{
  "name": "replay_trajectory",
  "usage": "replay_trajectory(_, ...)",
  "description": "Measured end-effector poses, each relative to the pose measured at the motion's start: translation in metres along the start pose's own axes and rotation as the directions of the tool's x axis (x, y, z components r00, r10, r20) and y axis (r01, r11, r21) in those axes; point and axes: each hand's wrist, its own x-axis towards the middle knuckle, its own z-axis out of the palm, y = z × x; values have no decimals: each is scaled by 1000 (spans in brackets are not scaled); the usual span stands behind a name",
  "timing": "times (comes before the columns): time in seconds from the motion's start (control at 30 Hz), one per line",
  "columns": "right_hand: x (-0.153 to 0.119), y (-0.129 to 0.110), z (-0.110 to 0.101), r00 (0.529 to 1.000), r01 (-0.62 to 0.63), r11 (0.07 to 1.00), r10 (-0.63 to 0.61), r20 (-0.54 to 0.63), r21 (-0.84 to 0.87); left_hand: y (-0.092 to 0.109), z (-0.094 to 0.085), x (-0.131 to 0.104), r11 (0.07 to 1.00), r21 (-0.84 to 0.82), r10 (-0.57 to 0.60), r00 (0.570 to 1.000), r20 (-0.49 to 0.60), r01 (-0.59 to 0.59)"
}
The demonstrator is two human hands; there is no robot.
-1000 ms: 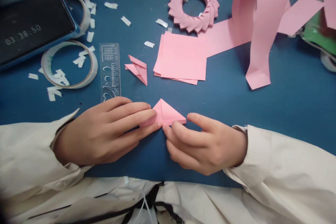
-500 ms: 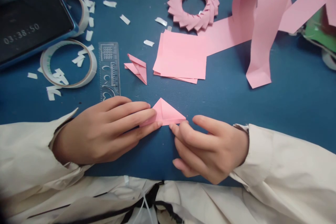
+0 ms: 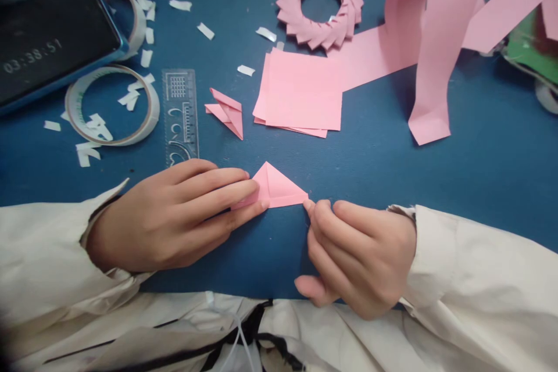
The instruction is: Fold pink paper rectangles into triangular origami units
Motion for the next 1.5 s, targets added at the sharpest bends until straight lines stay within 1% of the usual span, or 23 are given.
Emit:
replay_trajectory(0.13, -1, 0, 0, 1000, 3, 1000, -3, -20, -9, 0, 0, 1, 1000, 20, 20, 1000, 1, -20)
replay_trajectory(0.23, -1, 1, 2, 1000, 10, 1000, -10, -24, -1, 2, 1, 3, 999, 50, -6, 1000, 10, 5)
replay_trajectory(0.37, 4, 10, 8, 994, 86, 996, -85, -64, 9, 3, 2, 4, 997, 71, -43, 998, 54, 39)
replay_trajectory(0.4, 6, 12, 10, 993, 115, 993, -114, -30, 25, 3, 2, 5, 996, 74, -48, 997, 65, 43)
replay_trajectory(0.43, 8, 14, 11, 995, 99, 994, -99, -1, 38, 3, 2, 5, 996, 76, -52, 996, 71, 46)
replay_trajectory(0.47, 10, 16, 13, 995, 99, 994, -99, -12, 50, 3, 2, 4, 996, 80, -54, 996, 69, 48)
replay_trajectory(0.5, 11, 17, 14, 996, 92, 994, -92, 6, 62, 3, 2, 4, 995, 84, -56, 996, 63, 51)
replay_trajectory(0.67, 13, 17, 19, 1000, 26, 992, -26, -3, 126, 4, 3, 5, 994, 90, -59, 998, 29, 56)
replay_trajectory(0.77, 13, 17, 19, 1000, -29, 994, 30, -8, 108, 3, 3, 5, 995, 87, -54, 998, 29, 51)
replay_trajectory(0.83, 13, 18, 18, 999, -41, 996, 41, 1, 84, 3, 3, 5, 995, 88, -51, 998, 31, 48)
replay_trajectory(0.93, 11, 18, 15, 1000, -16, 999, 15, 5, 50, 3, 2, 5, 995, 85, -47, 998, 28, 45)
replay_trajectory(1.1, 7, 16, 15, 998, 27, 1000, -28, -50, -15, 3, 2, 4, 995, 84, -54, 998, 30, 51)
replay_trajectory(1.23, 9, 17, 17, 998, 50, 997, -52, 31, 64, 4, 3, 4, 995, 85, -60, 997, 54, 56)
replay_trajectory(1.33, 12, 17, 16, 999, 37, 994, -41, 34, 103, 4, 3, 4, 995, 88, -59, 997, 44, 55)
replay_trajectory(1.4, 14, 16, 14, 999, 41, 995, -44, 29, 87, 4, 3, 3, 995, 87, -54, 998, 39, 51)
replay_trajectory(1.5, 15, 13, 10, 997, 69, 997, -69, 29, 17, 4, 2, 4, 995, 86, -50, 997, 52, 45)
